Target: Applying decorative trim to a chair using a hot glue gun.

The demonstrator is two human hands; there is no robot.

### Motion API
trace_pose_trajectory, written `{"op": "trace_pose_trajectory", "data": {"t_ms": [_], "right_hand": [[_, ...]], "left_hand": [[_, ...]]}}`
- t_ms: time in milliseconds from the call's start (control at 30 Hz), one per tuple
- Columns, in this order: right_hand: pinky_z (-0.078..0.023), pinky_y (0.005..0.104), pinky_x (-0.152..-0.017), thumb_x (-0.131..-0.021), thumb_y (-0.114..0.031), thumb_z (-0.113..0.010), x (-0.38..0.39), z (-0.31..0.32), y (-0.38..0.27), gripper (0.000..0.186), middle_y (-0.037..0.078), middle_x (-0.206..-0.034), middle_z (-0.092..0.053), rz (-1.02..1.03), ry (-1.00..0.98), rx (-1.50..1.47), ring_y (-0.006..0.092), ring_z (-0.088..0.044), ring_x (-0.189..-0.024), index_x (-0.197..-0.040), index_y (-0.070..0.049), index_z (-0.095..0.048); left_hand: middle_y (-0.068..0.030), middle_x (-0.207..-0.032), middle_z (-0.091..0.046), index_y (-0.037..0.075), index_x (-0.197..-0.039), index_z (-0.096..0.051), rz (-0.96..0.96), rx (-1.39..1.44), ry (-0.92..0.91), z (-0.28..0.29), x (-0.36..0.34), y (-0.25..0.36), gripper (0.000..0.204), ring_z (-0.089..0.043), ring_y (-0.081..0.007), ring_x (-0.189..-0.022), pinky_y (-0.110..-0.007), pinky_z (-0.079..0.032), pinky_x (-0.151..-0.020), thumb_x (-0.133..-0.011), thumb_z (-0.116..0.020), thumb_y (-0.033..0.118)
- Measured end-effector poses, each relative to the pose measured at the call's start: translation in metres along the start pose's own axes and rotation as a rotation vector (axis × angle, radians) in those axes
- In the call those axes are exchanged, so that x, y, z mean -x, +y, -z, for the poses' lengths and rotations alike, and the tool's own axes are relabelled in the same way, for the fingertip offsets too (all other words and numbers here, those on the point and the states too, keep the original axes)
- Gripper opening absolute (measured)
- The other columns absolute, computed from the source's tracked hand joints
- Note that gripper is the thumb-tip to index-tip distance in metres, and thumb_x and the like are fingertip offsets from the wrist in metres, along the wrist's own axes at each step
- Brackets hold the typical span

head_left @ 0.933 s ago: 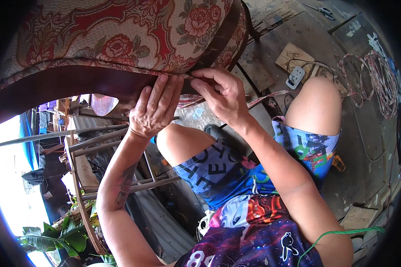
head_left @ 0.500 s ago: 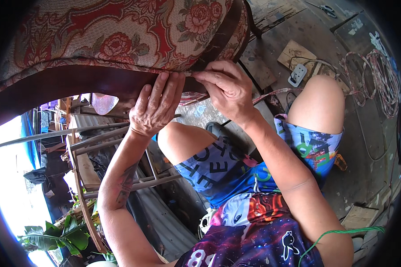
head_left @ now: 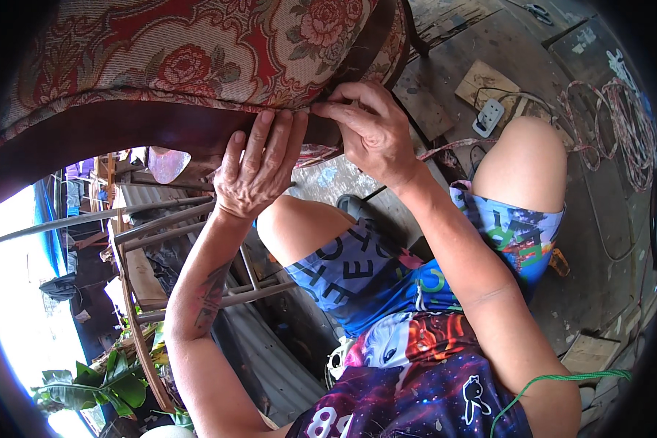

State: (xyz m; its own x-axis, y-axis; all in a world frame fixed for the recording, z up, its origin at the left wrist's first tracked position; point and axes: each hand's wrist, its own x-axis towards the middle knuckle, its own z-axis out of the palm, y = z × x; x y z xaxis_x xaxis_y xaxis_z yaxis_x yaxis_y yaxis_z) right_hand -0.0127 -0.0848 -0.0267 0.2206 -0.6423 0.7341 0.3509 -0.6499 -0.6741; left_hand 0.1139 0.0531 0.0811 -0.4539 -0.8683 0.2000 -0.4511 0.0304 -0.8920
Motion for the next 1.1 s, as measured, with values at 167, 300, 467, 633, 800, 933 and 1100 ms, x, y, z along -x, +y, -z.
{"op": "trace_pose_trajectory", "data": {"t_ms": [167, 300, 467, 633, 800, 933, 1100], "right_hand": [[-0.056, 0.0378, -0.081, -0.072, 0.007, -0.068, -0.0007, 0.0011, -0.0021, 0.031, 0.005, -0.094, -0.062, 0.006, -0.026, 0.02, 0.0264, -0.064, -0.089, -0.097, -0.01, -0.077], [-0.056, 0.038, -0.082, -0.072, 0.007, -0.068, -0.0005, 0.0009, -0.0012, 0.032, 0.006, -0.095, -0.061, 0.011, -0.027, 0.031, 0.0266, -0.064, -0.09, -0.098, -0.01, -0.076], [-0.056, 0.038, -0.083, -0.072, 0.007, -0.067, -0.0018, 0.0021, -0.0007, 0.032, 0.005, -0.096, -0.061, 0.001, -0.021, 0.021, 0.0262, -0.064, -0.091, -0.098, -0.01, -0.075], [-0.056, 0.0383, -0.082, -0.073, 0.007, -0.068, -0.0012, -0.0007, 0.002, 0.029, 0.006, -0.097, -0.065, 0.001, 0.023, 0.033, 0.0275, -0.065, -0.091, -0.097, -0.008, -0.074], [-0.056, 0.0386, -0.081, -0.076, 0.006, -0.071, -0.0021, -0.0011, 0.0032, 0.025, 0.006, -0.096, -0.066, -0.003, 0.046, 0.019, 0.0283, -0.066, -0.09, -0.096, -0.008, -0.073], [-0.056, 0.0387, -0.081, -0.075, 0.006, -0.071, -0.0032, -0.0003, 0.0048, 0.025, 0.006, -0.096, -0.066, 0.024, 0.042, 0.04, 0.0282, -0.066, -0.09, -0.096, -0.008, -0.072], [-0.056, 0.0382, -0.08, -0.075, 0.006, -0.072, -0.0054, -0.0001, 0.0043, 0.025, 0.006, -0.097, -0.066, 0.037, 0.057, 0.044, 0.0278, -0.066, -0.09, -0.095, -0.008, -0.073]], "left_hand": [[0.0011, -0.137, -0.059, 0.023, -0.13, -0.07, 0.003, -0.01, -0.002, -0.0016, 0.0021, 0.0013, 0.034, -0.052, -0.0198, -0.135, -0.042, -0.031, -0.114, -0.098, -0.057, 0.028], [0.0015, -0.139, -0.058, 0.023, -0.129, -0.07, 0.024, -0.004, 0.005, -0.0037, 0.0031, 0.0042, 0.034, -0.051, -0.0194, -0.136, -0.043, -0.032, -0.115, -0.098, -0.055, 0.025], [0.0004, -0.137, -0.059, 0.022, -0.128, -0.071, 0.016, -0.005, 0.006, -0.0025, 0.0008, 0.0025, 0.034, -0.052, -0.0196, -0.135, -0.043, -0.03, -0.116, -0.098, -0.058, 0.029], [0.0026, -0.139, -0.058, 0.023, -0.127, -0.07, 0.053, -0.008, 0.015, -0.0046, 0.0032, 0.0067, 0.034, -0.051, -0.0185, -0.137, -0.043, -0.033, -0.114, -0.098, -0.053, 0.022], [0.0026, -0.137, -0.059, 0.023, -0.126, -0.071, 0.064, 0.009, 0.019, -0.0035, 0.0008, 0.0075, 0.034, -0.051, -0.0184, -0.136, -0.043, -0.033, -0.114, -0.098, -0.053, 0.021], [0.0028, -0.137, -0.059, 0.023, -0.126, -0.071, 0.071, 0.006, 0.031, -0.0044, 0.0002, 0.0085, 0.034, -0.052, -0.0184, -0.136, -0.043, -0.033, -0.114, -0.097, -0.053, 0.021], [0.0031, -0.136, -0.06, 0.023, -0.125, -0.071, 0.083, 0.012, 0.039, -0.0056, 0.0012, 0.0096, 0.033, -0.052, -0.0184, -0.135, -0.043, -0.033, -0.115, -0.097, -0.054, 0.021]]}}
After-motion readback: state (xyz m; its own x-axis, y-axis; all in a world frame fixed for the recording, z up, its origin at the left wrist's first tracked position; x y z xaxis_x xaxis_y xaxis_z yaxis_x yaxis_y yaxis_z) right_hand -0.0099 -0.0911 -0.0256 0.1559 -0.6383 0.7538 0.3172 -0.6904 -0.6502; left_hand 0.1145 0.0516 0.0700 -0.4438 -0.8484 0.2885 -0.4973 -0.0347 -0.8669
